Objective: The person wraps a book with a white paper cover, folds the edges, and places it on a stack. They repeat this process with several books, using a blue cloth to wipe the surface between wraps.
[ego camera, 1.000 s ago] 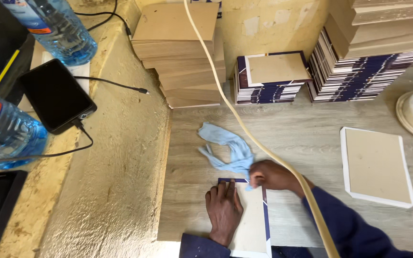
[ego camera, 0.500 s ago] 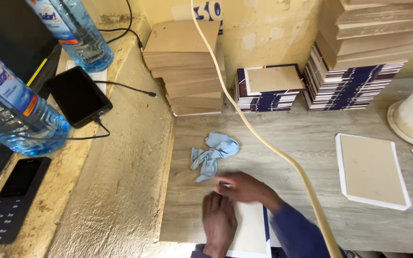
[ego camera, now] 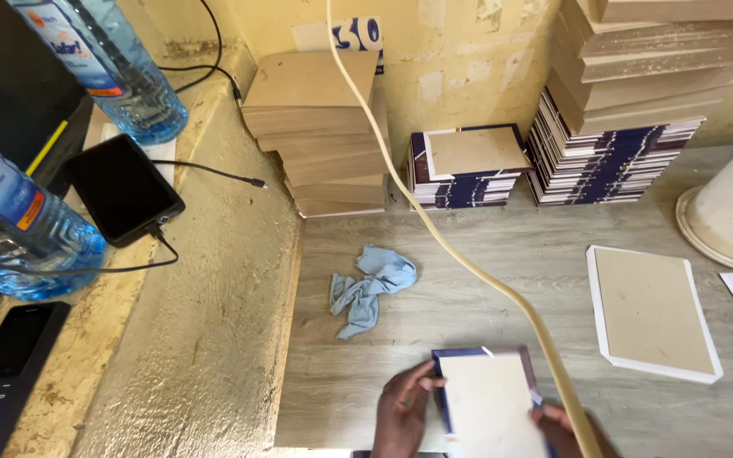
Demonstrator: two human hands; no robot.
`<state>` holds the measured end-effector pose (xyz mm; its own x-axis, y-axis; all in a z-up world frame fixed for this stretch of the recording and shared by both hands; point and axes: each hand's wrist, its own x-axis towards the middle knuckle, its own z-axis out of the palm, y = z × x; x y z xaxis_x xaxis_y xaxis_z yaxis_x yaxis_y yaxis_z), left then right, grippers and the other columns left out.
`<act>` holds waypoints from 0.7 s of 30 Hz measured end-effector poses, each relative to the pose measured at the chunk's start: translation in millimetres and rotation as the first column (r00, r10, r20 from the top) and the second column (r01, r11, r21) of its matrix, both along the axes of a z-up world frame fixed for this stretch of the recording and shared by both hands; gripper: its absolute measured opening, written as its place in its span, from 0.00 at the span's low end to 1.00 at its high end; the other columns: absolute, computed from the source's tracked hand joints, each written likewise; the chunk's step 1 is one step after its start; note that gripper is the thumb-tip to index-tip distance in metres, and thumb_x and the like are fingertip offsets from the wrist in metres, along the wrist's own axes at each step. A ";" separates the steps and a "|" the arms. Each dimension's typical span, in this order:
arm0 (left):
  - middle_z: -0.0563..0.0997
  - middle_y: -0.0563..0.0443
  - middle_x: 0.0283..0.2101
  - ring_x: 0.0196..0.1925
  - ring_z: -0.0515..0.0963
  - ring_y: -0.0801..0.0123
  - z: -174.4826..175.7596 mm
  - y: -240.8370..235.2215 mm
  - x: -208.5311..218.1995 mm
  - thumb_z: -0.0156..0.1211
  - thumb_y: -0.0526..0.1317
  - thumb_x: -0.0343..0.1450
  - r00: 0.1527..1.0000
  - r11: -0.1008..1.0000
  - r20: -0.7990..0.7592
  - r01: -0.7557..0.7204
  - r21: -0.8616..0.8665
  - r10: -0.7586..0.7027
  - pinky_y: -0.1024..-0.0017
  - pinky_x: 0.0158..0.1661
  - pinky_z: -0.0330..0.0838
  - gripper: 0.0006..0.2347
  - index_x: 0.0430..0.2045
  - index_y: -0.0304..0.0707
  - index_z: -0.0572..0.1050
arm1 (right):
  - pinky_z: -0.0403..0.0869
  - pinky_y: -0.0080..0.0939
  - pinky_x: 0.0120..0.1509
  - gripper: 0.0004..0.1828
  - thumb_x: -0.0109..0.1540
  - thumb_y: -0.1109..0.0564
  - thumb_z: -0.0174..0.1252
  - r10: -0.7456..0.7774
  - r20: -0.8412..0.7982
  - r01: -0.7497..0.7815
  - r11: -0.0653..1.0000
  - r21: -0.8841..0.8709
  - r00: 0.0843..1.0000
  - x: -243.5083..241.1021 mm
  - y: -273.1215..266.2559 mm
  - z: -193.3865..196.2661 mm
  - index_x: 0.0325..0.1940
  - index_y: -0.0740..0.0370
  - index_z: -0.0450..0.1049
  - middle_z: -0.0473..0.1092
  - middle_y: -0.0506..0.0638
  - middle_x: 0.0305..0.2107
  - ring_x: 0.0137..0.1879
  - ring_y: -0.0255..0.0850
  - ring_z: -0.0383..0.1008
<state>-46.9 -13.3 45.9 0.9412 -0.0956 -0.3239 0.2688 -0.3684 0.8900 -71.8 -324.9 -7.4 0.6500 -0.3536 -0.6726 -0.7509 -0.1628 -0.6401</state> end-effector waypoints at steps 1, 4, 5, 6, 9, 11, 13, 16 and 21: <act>0.93 0.63 0.48 0.62 0.78 0.71 -18.5 2.3 5.1 0.57 0.51 0.75 0.967 0.967 0.122 -0.203 -0.157 0.223 0.66 0.64 0.67 0.16 0.57 0.55 0.81 | 0.77 0.46 0.52 0.24 0.63 0.55 0.69 0.006 0.185 -0.023 0.996 0.090 0.983 26.1 -16.5 8.0 0.62 0.65 0.86 0.81 0.61 0.50 0.46 0.52 0.83; 0.96 0.54 0.39 0.46 0.93 0.73 -37.7 14.8 7.7 0.63 0.43 0.75 0.856 0.836 0.119 -0.446 -0.319 0.503 0.73 0.57 0.79 0.08 0.38 0.44 0.88 | 0.72 0.41 0.61 0.19 0.68 0.55 0.59 0.301 0.669 -0.226 0.954 -0.199 0.680 106.2 10.9 125.2 0.58 0.65 0.86 0.81 0.53 0.48 0.54 0.42 0.78; 0.96 0.54 0.39 0.46 0.93 0.74 -37.6 18.3 10.2 0.62 0.42 0.75 0.832 0.800 0.039 -0.517 -0.305 0.553 0.74 0.57 0.79 0.09 0.31 0.41 0.87 | 0.76 0.36 0.70 0.22 0.72 0.49 0.49 0.610 0.738 -0.200 0.792 -0.576 0.290 120.6 29.9 184.5 0.65 0.56 0.81 0.81 0.48 0.59 0.66 0.38 0.81; 0.96 0.54 0.39 0.46 0.93 0.74 -33.6 18.0 10.2 0.62 0.42 0.75 0.831 0.799 0.040 -0.518 -0.305 0.554 0.74 0.57 0.79 0.09 0.31 0.41 0.87 | 0.76 0.36 0.70 0.22 0.72 0.49 0.49 0.610 0.739 -0.200 0.792 -0.576 0.287 169.1 30.5 173.1 0.65 0.56 0.81 0.81 0.48 0.59 0.66 0.38 0.81; 0.96 0.59 0.34 0.44 0.93 0.76 -23.0 18.2 12.9 0.66 0.38 0.74 0.888 0.897 0.185 -0.377 -0.230 0.420 0.74 0.54 0.80 0.07 0.24 0.49 0.85 | 0.73 0.51 0.62 0.47 0.46 0.77 0.45 0.783 0.617 0.146 0.622 -0.769 -0.084 296.4 37.9 147.6 0.63 0.49 0.83 0.81 0.46 0.57 0.58 0.50 0.81; 0.96 0.59 0.29 0.39 0.94 0.78 -18.4 18.5 18.9 0.64 0.41 0.72 0.920 0.920 0.147 -0.327 -0.218 0.362 0.76 0.46 0.83 0.09 0.33 0.46 0.91 | 0.72 0.54 0.72 0.40 0.48 0.72 0.55 0.904 0.426 0.263 0.417 -0.870 -0.026 357.1 49.1 142.7 0.65 0.53 0.82 0.78 0.48 0.64 0.73 0.51 0.75; 0.96 0.58 0.32 0.42 0.95 0.78 23.6 22.3 27.2 0.64 0.42 0.73 0.940 0.927 0.015 -0.332 -0.177 0.340 0.77 0.48 0.83 0.09 0.36 0.48 0.92 | 0.72 0.52 0.73 0.42 0.46 0.72 0.58 0.926 0.376 0.263 0.368 -0.892 -0.020 385.7 53.7 131.1 0.64 0.52 0.82 0.78 0.45 0.63 0.72 0.49 0.75; 0.96 0.63 0.32 0.42 0.94 0.79 32.0 35.5 44.3 0.64 0.49 0.73 0.972 0.974 0.094 -0.204 -0.097 0.213 0.77 0.46 0.82 0.10 0.37 0.53 0.92 | 0.72 0.50 0.72 0.44 0.42 0.72 0.61 0.950 0.312 0.253 0.307 -0.918 -0.019 411.2 54.2 111.2 0.63 0.53 0.81 0.79 0.43 0.60 0.69 0.47 0.76; 0.93 0.55 0.36 0.40 0.92 0.72 82.2 37.3 96.6 0.62 0.43 0.77 0.888 0.982 0.460 0.112 -0.149 -0.031 0.70 0.44 0.84 0.09 0.43 0.43 0.86 | 0.69 0.50 0.78 0.45 0.45 0.67 0.66 0.980 0.190 0.150 0.179 -0.972 0.059 431.9 46.9 99.2 0.68 0.46 0.79 0.77 0.40 0.64 0.73 0.45 0.73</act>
<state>49.7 24.0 128.2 0.9694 -0.1833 0.1634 -0.2004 -0.2064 0.9577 360.1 -277.9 91.8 0.6493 0.5158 0.5589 0.5627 -0.8202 0.1033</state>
